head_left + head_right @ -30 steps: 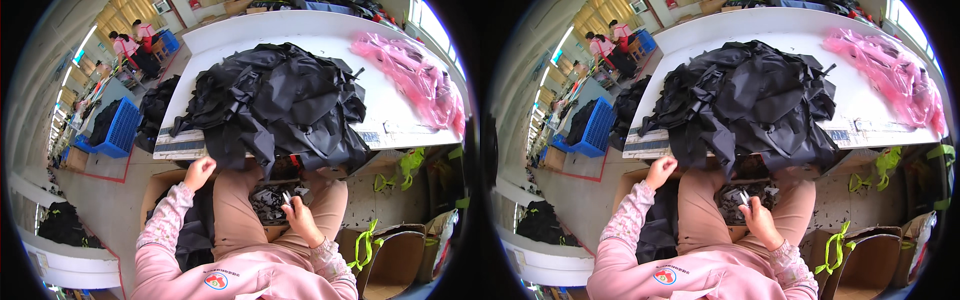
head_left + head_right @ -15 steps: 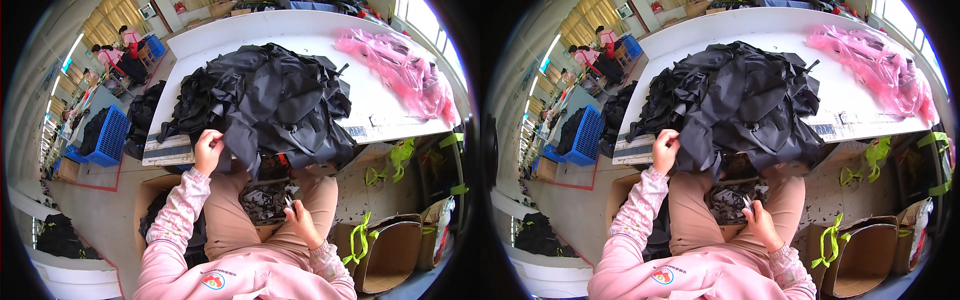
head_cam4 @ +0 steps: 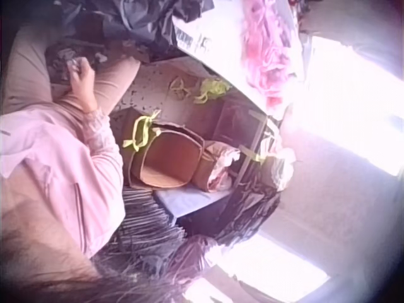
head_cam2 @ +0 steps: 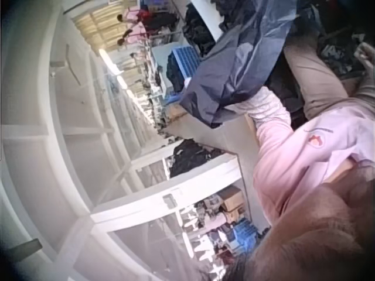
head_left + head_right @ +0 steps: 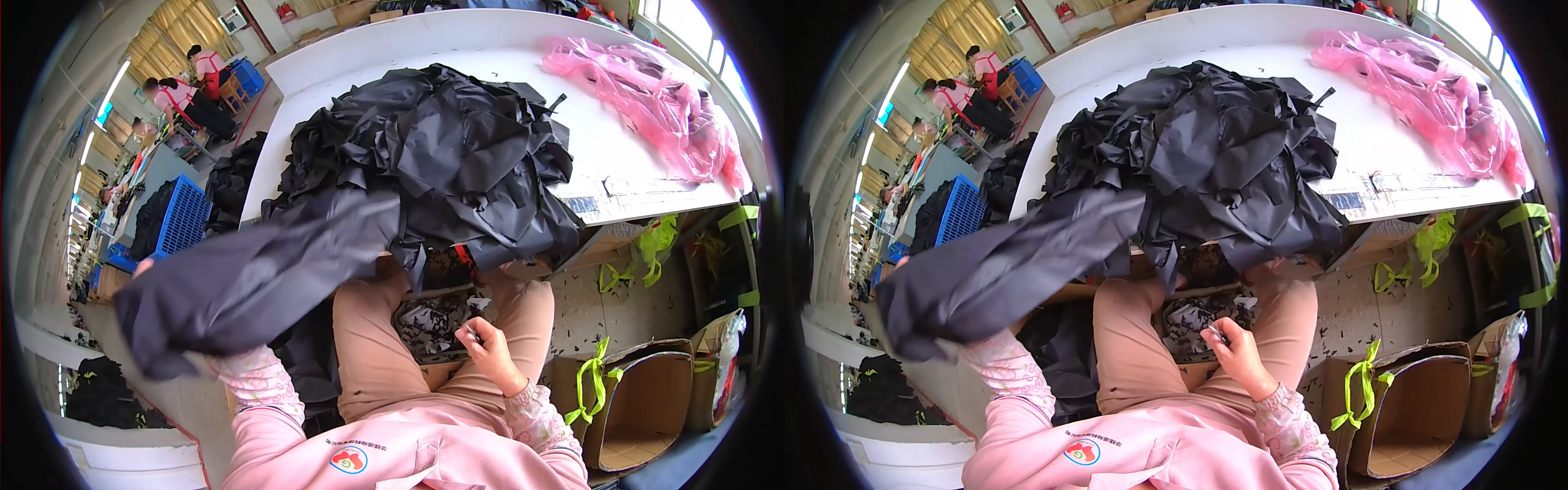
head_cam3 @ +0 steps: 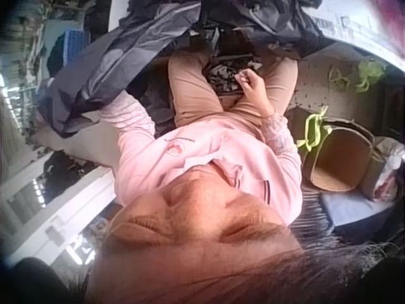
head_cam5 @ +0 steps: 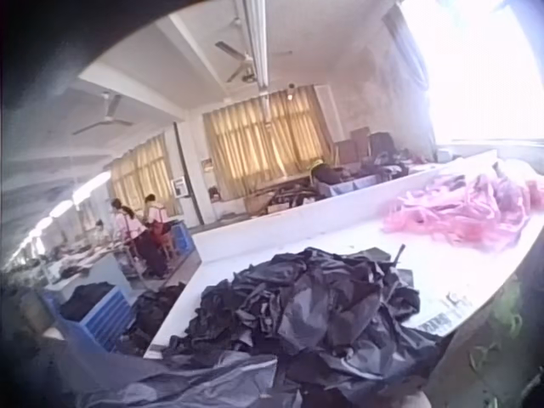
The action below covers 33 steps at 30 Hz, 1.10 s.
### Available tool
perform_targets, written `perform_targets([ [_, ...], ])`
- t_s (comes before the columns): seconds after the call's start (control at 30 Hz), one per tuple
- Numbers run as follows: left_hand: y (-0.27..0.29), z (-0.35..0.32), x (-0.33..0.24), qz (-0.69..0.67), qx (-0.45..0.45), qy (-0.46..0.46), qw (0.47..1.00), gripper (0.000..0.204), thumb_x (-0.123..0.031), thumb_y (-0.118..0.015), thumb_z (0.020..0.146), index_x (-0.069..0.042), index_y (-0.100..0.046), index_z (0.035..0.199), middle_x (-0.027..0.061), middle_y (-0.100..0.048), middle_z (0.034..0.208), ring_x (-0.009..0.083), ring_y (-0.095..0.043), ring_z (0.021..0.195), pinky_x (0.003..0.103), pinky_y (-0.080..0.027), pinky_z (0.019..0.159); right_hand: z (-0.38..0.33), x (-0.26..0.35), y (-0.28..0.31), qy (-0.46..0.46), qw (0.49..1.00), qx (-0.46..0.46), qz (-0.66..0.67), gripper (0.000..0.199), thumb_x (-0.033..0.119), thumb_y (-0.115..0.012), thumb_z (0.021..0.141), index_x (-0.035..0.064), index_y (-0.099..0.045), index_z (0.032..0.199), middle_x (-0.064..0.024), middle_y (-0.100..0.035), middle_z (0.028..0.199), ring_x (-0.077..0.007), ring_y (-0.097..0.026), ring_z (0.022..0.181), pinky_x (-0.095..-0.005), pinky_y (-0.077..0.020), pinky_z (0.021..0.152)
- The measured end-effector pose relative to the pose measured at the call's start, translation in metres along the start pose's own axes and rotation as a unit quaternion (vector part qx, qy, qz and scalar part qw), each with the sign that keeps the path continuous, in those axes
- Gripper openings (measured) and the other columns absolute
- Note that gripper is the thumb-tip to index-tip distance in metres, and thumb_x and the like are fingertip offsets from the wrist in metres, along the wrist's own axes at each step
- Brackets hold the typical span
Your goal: The recorder uses scissors to trim excess threads and material from black fabric pieces at a factory workstation.
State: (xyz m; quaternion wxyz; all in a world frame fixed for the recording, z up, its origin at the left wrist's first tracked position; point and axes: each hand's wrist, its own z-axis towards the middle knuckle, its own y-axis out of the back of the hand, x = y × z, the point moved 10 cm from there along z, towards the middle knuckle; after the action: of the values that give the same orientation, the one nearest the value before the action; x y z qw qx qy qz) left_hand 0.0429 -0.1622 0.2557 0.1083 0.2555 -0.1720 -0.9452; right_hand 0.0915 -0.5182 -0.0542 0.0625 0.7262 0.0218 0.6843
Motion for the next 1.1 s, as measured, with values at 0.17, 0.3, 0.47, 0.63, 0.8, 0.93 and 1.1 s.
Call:
perform_targets([
  [0.17, 0.089, -0.067, -0.068, 0.418, -0.562, -0.177, 0.692, 0.009, -0.02, -0.052, 0.094, -0.017, -0.052, 0.085, -0.0026, -0.054, 0.075, 0.0075, -0.048, 0.07, 0.027, -0.043, 0.063, -0.002, 0.0, 0.005, -0.075, 0.993, 0.016, 0.085, 0.014, 0.015, -0.059, 0.093, 0.0015, -0.062, 0.09, 0.0014, -0.054, 0.062, -0.0059, -0.045, 0.056, -0.0245, -0.038, 0.051],
  [0.3, 0.113, -0.229, 0.002, 0.144, -0.795, -0.174, 0.564, 0.014, -0.027, -0.05, 0.094, -0.014, -0.052, 0.09, 0.0011, -0.056, 0.085, 0.0137, -0.055, 0.082, 0.032, -0.047, 0.073, 0.003, 0.054, 0.015, 0.018, 0.987, -0.021, 0.157, 0.018, 0.012, -0.059, 0.093, 0.0018, -0.059, 0.108, -0.0041, -0.067, 0.087, -0.0039, -0.054, 0.071, -0.0192, -0.0401, 0.057],
  [0.47, 0.128, -0.295, 0.076, 0.213, -0.943, -0.066, 0.248, 0.03, -0.036, -0.051, 0.095, -0.01, -0.051, 0.11, 0.0013, -0.056, 0.099, 0.0164, -0.056, 0.098, 0.032, -0.048, 0.086, -0.006, 0.148, 0.012, 0.251, 0.967, 0.007, 0.041, 0.076, 0.013, -0.082, 0.072, 0.0025, -0.039, 0.135, -0.0147, -0.057, 0.127, -0.0086, -0.061, 0.086, -0.0151, -0.0374, 0.054],
  [0.63, 0.148, -0.284, 0.073, 0.345, -0.882, 0.049, 0.317, 0.022, -0.029, -0.056, 0.094, -0.01, -0.054, 0.105, 0.0014, -0.058, 0.097, 0.0119, -0.058, 0.089, 0.03, -0.049, 0.079, -0.014, 0.183, -0.008, 0.331, 0.937, -0.051, -0.095, 0.071, 0.019, -0.084, 0.062, 0.0059, -0.052, 0.124, -0.0133, -0.061, 0.108, -0.0297, -0.065, 0.09, -0.0338, -0.0555, 0.067],
  [0.8, 0.145, -0.329, 0.106, 0.234, -0.909, -0.07, 0.338, 0.019, -0.027, -0.057, 0.093, -0.01, -0.055, 0.103, 0.0012, -0.058, 0.097, 0.0106, -0.058, 0.09, 0.028, -0.047, 0.083, -0.013, 0.159, 0.001, 0.307, 0.921, -0.105, -0.217, 0.028, -0.002, -0.074, 0.069, 0.0036, -0.064, 0.095, -0.0133, -0.061, 0.087, -0.0291, -0.064, 0.07, -0.0343, -0.0518, 0.059],
  [0.93, 0.149, -0.316, 0.13, 0.171, -0.916, -0.042, 0.359, 0.039, -0.021, -0.055, 0.094, -0.008, -0.048, 0.13, 0.003, -0.058, 0.12, 0.0142, -0.052, 0.114, 0.03, -0.037, 0.103, -0.01, 0.154, 0.025, 0.265, 0.938, -0.152, -0.164, 0.011, -0.002, -0.067, 0.079, -0.0004, -0.061, 0.088, -0.0137, -0.057, 0.07, -0.0272, -0.058, 0.059, -0.0312, -0.0433, 0.054],
  [1.1, 0.157, -0.307, 0.115, 0.303, -0.889, 0.141, 0.313, 0.036, -0.022, -0.065, 0.09, -0.006, -0.054, 0.12, -0.0027, -0.056, 0.102, 0.0069, -0.05, 0.092, 0.024, -0.04, 0.084, -0.007, 0.161, 0.044, 0.212, 0.942, -0.189, -0.179, 0.015, 0.013, -0.063, 0.09, -0.0006, -0.06, 0.084, -0.0135, -0.057, 0.065, -0.0249, -0.054, 0.056, -0.0322, -0.0419, 0.054],
])
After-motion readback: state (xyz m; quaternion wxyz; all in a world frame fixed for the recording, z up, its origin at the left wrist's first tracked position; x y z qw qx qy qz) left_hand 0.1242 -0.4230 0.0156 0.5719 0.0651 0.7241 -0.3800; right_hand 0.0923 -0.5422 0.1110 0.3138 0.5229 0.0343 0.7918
